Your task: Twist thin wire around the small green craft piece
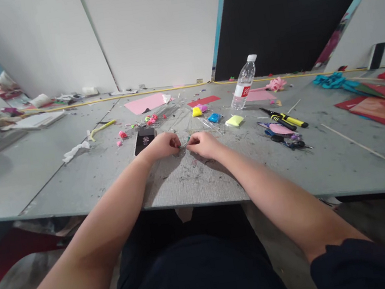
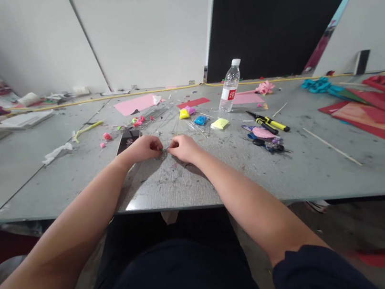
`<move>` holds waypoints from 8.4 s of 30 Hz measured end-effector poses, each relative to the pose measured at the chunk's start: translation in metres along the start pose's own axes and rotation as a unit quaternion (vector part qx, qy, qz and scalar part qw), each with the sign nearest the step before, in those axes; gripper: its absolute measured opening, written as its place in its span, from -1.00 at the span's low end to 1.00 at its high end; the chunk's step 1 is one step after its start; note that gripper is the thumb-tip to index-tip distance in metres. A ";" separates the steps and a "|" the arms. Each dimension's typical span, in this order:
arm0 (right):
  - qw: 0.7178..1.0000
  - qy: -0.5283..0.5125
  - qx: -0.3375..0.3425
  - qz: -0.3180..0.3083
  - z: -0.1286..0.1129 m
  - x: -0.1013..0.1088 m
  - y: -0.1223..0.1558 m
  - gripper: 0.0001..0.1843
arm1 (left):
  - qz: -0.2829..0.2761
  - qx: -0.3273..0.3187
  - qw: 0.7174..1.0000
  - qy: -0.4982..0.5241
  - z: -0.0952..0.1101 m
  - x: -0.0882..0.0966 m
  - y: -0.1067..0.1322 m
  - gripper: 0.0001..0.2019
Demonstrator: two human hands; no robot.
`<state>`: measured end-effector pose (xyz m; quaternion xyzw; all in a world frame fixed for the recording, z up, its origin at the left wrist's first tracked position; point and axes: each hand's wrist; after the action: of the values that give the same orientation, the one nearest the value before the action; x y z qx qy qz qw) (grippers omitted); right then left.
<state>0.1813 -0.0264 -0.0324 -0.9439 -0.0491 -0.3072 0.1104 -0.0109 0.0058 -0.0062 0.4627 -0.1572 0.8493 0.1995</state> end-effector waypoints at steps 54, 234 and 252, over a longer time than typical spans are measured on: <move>0.938 -0.328 0.028 0.109 -0.003 -0.002 -0.004 -0.78 | 0.100 0.046 0.881 0.461 0.020 -0.007 0.006 -0.81; 0.899 -0.429 -0.086 0.038 -0.019 0.011 0.013 -0.81 | 0.014 0.012 0.916 0.400 0.026 -0.002 0.013 -0.84; 0.931 -0.343 -0.126 0.002 -0.001 0.002 0.003 -0.80 | -0.030 0.030 0.934 0.354 0.012 -0.005 0.005 -0.72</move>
<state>0.1832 -0.0290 -0.0307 -0.9980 -0.0429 0.0323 -0.0325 -0.0022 -0.0047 -0.0041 0.1422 -0.0368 0.9562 0.2532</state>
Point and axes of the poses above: each hand's wrist, its own y-axis away from the middle knuckle, its own x-axis out of the back of the hand, z = x × y, and after that the axes turned 1 degree about -y, right-handed
